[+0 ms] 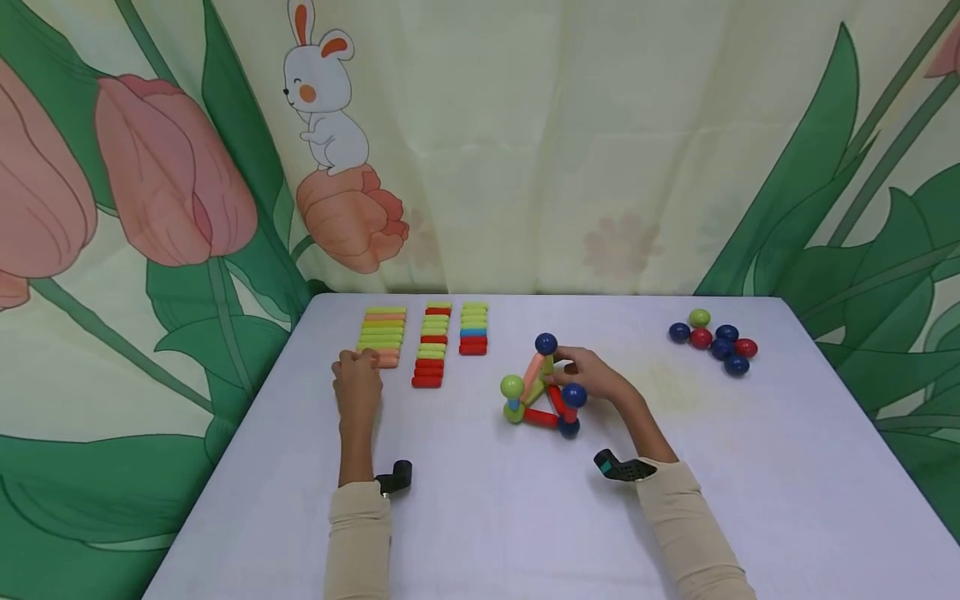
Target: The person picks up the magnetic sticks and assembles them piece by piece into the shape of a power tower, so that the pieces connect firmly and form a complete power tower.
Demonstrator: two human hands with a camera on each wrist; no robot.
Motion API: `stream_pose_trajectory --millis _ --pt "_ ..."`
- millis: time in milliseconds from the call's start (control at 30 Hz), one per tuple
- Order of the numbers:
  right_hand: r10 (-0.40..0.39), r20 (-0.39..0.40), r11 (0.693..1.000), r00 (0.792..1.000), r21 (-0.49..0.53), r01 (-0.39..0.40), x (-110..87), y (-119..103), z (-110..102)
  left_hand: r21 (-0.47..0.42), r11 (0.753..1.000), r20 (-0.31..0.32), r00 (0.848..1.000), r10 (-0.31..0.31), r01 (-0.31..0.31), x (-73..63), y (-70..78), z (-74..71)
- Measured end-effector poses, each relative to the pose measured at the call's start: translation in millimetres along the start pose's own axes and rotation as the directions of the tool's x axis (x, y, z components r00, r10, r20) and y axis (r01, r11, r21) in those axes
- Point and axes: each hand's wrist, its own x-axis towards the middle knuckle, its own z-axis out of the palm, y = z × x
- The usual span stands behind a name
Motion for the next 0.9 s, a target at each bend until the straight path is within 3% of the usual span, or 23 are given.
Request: stream_pose_trajectory --millis 133,300,467,633,767,900 --pt "0.021 0.012 1.0 1.0 0.0 -0.021 -2.1 4 0 0.115 0.993 0.059 0.998 0.018 -0.025 1.9 -13.6 -6.6" --pt "0.029 -0.007 1.0 1.0 -0.005 -0.029 -4.0 10 0 0.159 0.987 0.128 0.991 -0.033 0.012 5.1 -16.0 -8.8" --pt "0.046 -0.073 0.999 0.996 -0.022 -0.048 -9.4 15 -2 0.204 0.977 0.15 0.984 -0.094 0.062 4.0 -14.2 -10.2" --pt "0.054 -0.148 0.998 0.988 -0.035 -0.06 -13.9 19 -3 0.228 0.971 0.122 0.987 -0.104 0.074 0.0 -11.1 -13.6" --pt "0.07 -0.192 0.996 0.979 -0.035 -0.078 -16.7 20 -1 0.172 0.981 0.033 0.995 -0.095 0.088 -3.4 -3.8 -12.7" --pt "0.095 -0.236 0.994 0.967 -0.029 -0.105 -20.9 21 3 -0.046 0.998 -0.027 0.999 -0.031 0.03 -8.4 11.3 -4.8"
